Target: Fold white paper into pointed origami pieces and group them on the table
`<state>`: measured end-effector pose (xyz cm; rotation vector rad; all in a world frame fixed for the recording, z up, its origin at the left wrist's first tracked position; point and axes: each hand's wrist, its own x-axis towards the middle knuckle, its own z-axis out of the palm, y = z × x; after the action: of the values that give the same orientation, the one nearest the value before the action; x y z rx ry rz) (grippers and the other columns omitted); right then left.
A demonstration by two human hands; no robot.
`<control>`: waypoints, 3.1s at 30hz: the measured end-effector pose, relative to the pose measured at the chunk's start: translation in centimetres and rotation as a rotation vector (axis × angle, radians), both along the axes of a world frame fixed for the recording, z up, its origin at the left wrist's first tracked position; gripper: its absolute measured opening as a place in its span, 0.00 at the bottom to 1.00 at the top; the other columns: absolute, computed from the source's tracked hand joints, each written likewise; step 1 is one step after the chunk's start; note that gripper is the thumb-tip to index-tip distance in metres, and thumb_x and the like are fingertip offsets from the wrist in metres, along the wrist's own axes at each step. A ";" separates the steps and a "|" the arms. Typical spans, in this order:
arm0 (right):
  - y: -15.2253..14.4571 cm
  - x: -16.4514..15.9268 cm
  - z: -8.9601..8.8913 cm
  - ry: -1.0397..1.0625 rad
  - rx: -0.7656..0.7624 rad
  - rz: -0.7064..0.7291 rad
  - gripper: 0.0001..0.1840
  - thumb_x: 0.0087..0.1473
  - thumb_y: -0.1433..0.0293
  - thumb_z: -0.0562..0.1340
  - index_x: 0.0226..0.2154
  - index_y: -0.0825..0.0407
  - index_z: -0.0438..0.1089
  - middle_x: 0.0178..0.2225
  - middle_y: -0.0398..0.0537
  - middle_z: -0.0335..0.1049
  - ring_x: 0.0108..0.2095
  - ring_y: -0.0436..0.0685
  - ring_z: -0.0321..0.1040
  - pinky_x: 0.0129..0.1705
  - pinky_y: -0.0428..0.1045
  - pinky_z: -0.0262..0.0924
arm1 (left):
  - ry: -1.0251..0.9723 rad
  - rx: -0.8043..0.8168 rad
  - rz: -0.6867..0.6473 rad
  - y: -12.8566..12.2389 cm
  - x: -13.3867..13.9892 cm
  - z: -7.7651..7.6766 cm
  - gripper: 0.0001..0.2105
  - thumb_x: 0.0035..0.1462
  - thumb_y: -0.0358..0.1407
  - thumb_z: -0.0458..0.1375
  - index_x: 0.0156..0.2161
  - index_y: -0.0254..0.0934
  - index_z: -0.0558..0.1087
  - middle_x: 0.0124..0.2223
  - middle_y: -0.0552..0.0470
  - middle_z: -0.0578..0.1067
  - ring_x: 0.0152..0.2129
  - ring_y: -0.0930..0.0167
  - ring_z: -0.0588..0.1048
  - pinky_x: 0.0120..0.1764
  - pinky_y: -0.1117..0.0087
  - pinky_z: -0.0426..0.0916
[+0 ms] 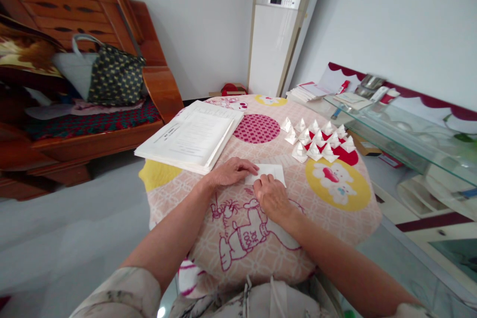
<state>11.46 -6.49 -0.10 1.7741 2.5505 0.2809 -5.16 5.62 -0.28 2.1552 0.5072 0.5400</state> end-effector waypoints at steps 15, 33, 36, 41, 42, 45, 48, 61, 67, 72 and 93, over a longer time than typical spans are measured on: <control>1.7 6.6 -2.6 0.833 0.175 0.426 0.15 0.55 0.82 0.56 0.33 0.52 0.76 0.41 0.53 0.79 0.41 0.56 0.76 0.44 0.52 0.71 | -0.131 -0.125 0.094 -0.9 0.5 0.1 0.09 0.55 0.31 0.60 0.40 0.33 0.81 0.40 0.45 0.82 0.37 0.69 0.78 0.42 0.70 0.72; 0.0 10.1 -1.6 0.686 0.078 0.425 0.19 0.56 0.80 0.56 0.44 0.52 0.78 0.45 0.56 0.78 0.47 0.60 0.75 0.50 0.57 0.71 | 0.075 0.278 -0.071 -3.3 2.4 0.8 0.13 0.57 0.25 0.55 0.44 0.35 0.80 0.49 0.42 0.78 0.46 0.66 0.76 0.50 0.68 0.68; 0.6 10.0 -0.9 0.840 -0.009 0.336 0.14 0.58 0.76 0.58 0.39 0.51 0.79 0.40 0.52 0.80 0.42 0.58 0.76 0.46 0.53 0.71 | 0.072 0.212 -0.094 -3.5 2.6 0.9 0.11 0.61 0.29 0.54 0.41 0.34 0.79 0.45 0.44 0.79 0.42 0.68 0.76 0.48 0.69 0.67; 2.5 9.5 0.7 0.965 -0.190 -0.027 0.11 0.54 0.68 0.63 0.24 0.55 0.76 0.20 0.41 0.70 0.23 0.51 0.65 0.25 0.46 0.58 | 0.089 -0.046 0.110 -3.5 2.3 1.6 0.26 0.68 0.49 0.43 0.30 0.32 0.73 0.27 0.51 0.72 0.25 0.72 0.68 0.31 0.71 0.62; 3.0 9.4 0.8 0.998 -0.222 -0.090 0.12 0.52 0.68 0.63 0.21 0.55 0.73 0.18 0.40 0.66 0.21 0.50 0.62 0.23 0.45 0.55 | 0.083 -0.086 0.154 -3.4 2.3 1.6 0.29 0.68 0.51 0.41 0.28 0.32 0.72 0.26 0.52 0.69 0.24 0.73 0.66 0.29 0.71 0.59; 4.3 9.0 0.8 1.114 -0.317 -0.202 0.09 0.48 0.69 0.63 0.20 0.55 0.71 0.17 0.38 0.65 0.19 0.47 0.59 0.21 0.44 0.52 | 0.088 -0.120 0.227 -3.3 2.5 1.5 0.24 0.63 0.53 0.49 0.28 0.33 0.72 0.25 0.54 0.68 0.23 0.73 0.64 0.27 0.72 0.57; 4.9 8.6 0.4 1.225 -0.371 -0.289 0.05 0.45 0.70 0.63 0.24 0.55 0.73 0.20 0.40 0.68 0.18 0.47 0.61 0.20 0.43 0.55 | 0.147 -0.105 0.369 -3.2 3.0 1.0 0.12 0.54 0.43 0.60 0.30 0.34 0.74 0.24 0.55 0.69 0.22 0.73 0.66 0.27 0.72 0.57; 3.8 7.6 -0.5 1.399 -0.194 -0.444 0.17 0.43 0.68 0.67 0.38 0.57 0.79 0.26 0.47 0.77 0.20 0.51 0.68 0.19 0.45 0.63 | 0.373 0.032 0.734 -3.2 5.2 0.7 0.09 0.55 0.35 0.60 0.26 0.35 0.73 0.23 0.52 0.71 0.24 0.71 0.69 0.30 0.70 0.59; 4.2 7.6 -0.4 1.280 -0.229 -0.523 0.13 0.44 0.69 0.67 0.34 0.57 0.81 0.22 0.46 0.76 0.15 0.48 0.64 0.17 0.44 0.58 | 0.306 0.012 0.738 -3.2 5.2 0.5 0.06 0.57 0.33 0.59 0.40 0.35 0.74 0.26 0.54 0.72 0.25 0.70 0.71 0.32 0.70 0.62; 4.5 7.5 -0.1 1.232 -0.238 -0.540 0.12 0.44 0.70 0.66 0.33 0.57 0.81 0.20 0.45 0.75 0.14 0.49 0.64 0.17 0.44 0.58 | 0.259 -0.016 0.748 -3.7 4.8 0.6 0.18 0.54 0.30 0.60 0.51 0.35 0.68 0.25 0.58 0.71 0.25 0.70 0.71 0.34 0.69 0.63; 4.1 7.4 -0.6 1.160 -0.167 -0.467 0.12 0.47 0.67 0.64 0.32 0.56 0.81 0.18 0.45 0.74 0.14 0.51 0.65 0.18 0.45 0.57 | 0.223 -0.089 0.743 -3.5 4.5 0.5 0.03 0.51 0.29 0.62 0.29 0.36 0.71 0.26 0.54 0.74 0.26 0.72 0.72 0.30 0.72 0.63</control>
<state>18.90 -2.36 -0.73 2.8798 2.3056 -1.2681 -0.68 2.07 0.22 1.9057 1.4503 0.6517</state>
